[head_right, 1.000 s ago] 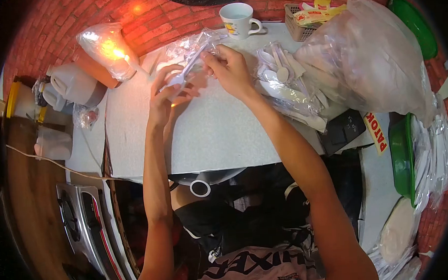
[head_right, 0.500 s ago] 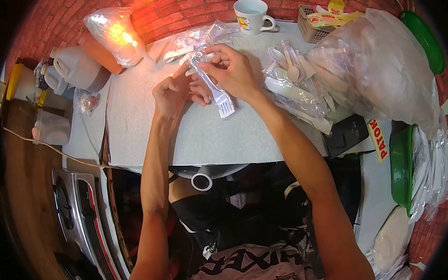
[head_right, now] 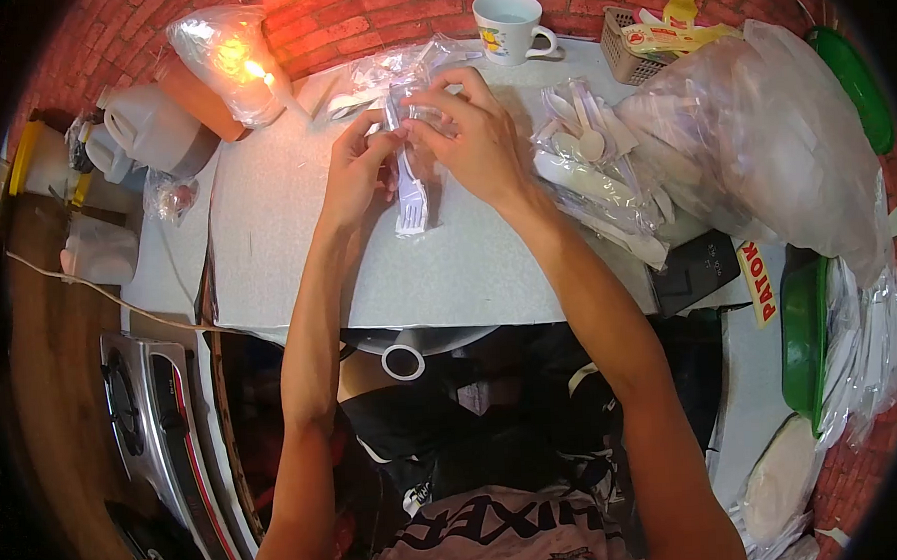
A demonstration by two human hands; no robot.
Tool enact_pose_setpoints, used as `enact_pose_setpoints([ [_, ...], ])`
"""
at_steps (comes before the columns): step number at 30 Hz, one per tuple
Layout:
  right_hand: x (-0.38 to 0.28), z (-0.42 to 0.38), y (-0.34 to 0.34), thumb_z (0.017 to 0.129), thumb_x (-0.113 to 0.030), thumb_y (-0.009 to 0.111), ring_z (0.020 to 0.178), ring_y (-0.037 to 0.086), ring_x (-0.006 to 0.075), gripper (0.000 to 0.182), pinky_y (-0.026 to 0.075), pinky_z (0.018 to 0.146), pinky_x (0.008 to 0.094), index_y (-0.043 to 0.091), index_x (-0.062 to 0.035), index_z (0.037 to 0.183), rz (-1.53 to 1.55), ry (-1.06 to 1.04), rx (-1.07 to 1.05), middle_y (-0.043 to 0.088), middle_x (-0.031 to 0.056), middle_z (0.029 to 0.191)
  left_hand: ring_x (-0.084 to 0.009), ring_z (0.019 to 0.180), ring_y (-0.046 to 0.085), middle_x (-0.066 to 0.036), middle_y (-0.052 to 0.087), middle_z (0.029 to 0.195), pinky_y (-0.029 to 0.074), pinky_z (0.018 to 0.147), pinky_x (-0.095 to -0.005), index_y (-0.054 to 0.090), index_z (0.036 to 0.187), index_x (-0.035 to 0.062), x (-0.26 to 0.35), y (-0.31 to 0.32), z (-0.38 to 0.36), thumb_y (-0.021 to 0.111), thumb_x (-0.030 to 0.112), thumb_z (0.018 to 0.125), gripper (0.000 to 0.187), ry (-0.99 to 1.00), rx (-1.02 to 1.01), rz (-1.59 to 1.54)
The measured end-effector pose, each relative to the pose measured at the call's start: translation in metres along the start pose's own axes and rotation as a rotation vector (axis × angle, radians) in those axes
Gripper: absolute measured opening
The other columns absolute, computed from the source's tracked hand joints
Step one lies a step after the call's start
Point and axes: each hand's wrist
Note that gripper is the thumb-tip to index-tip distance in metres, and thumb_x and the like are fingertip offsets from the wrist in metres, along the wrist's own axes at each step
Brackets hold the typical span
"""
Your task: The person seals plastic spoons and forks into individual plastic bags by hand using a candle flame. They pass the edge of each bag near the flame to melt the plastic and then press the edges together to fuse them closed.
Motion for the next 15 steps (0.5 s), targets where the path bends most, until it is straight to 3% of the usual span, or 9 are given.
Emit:
enact_pose_setpoints([
  [2, 0.0029, -0.0012, -0.0002, 0.086, -0.016, 0.079, 0.079, 0.065, 0.0174, 0.021, 0.055, 0.068, 0.0317, 0.077, -0.0142, 0.107, -0.081, -0.057, -0.004, 0.06, 0.0016, 0.109, -0.0064, 0.043, 0.048, -0.001, 0.062, 0.062, 0.034, 0.037, -0.0241, 0.063, 0.112, 0.0023, -0.0006, -0.0003, 0.0003, 0.063, 0.009, 0.098, 0.016, 0.011, -0.01, 0.014],
  [5, -0.0003, -0.0022, -0.0001, 0.086, -0.016, 0.078, 0.08, 0.067, 0.0192, 0.015, 0.055, 0.069, 0.0334, 0.078, -0.0121, 0.1, -0.08, -0.01, -0.012, 0.061, 0.002, 0.108, -0.0054, 0.043, 0.047, -0.002, 0.063, 0.062, 0.033, 0.038, -0.0238, 0.063, 0.113, 0.0018, -0.0033, -0.0018, 0.0018, 0.064, 0.009, 0.098, 0.017, 0.027, -0.035, 0.042],
  [10, 0.007, -0.0019, 0.0034, 0.089, -0.016, 0.073, 0.083, 0.069, 0.0257, 0.01, 0.055, 0.071, 0.0376, 0.074, -0.0092, 0.097, -0.08, -0.042, -0.004, 0.063, 0.0041, 0.105, -0.0039, 0.044, 0.048, -0.002, 0.065, 0.064, 0.032, 0.039, -0.024, 0.064, 0.113, 0.001, 0.0044, 0.0047, -0.0034, 0.065, 0.009, 0.097, 0.018, -0.005, 0.004, 0.108],
  [15, 0.0052, -0.001, 0.0019, 0.095, -0.015, 0.065, 0.085, 0.068, 0.0325, 0.01, 0.054, 0.073, 0.0432, 0.066, -0.0081, 0.101, -0.077, -0.015, -0.036, 0.065, 0.0073, 0.105, -0.0048, 0.05, 0.054, -0.003, 0.066, 0.065, 0.038, 0.045, -0.0232, 0.065, 0.11, -0.0004, 0.0005, 0.0041, -0.0021, 0.068, 0.007, 0.094, 0.018, 0.046, 0.026, 0.097],
])
Point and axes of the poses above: each hand's wrist, its own z-axis towards the middle knuckle, its own y-axis out of the palm, x = y × z
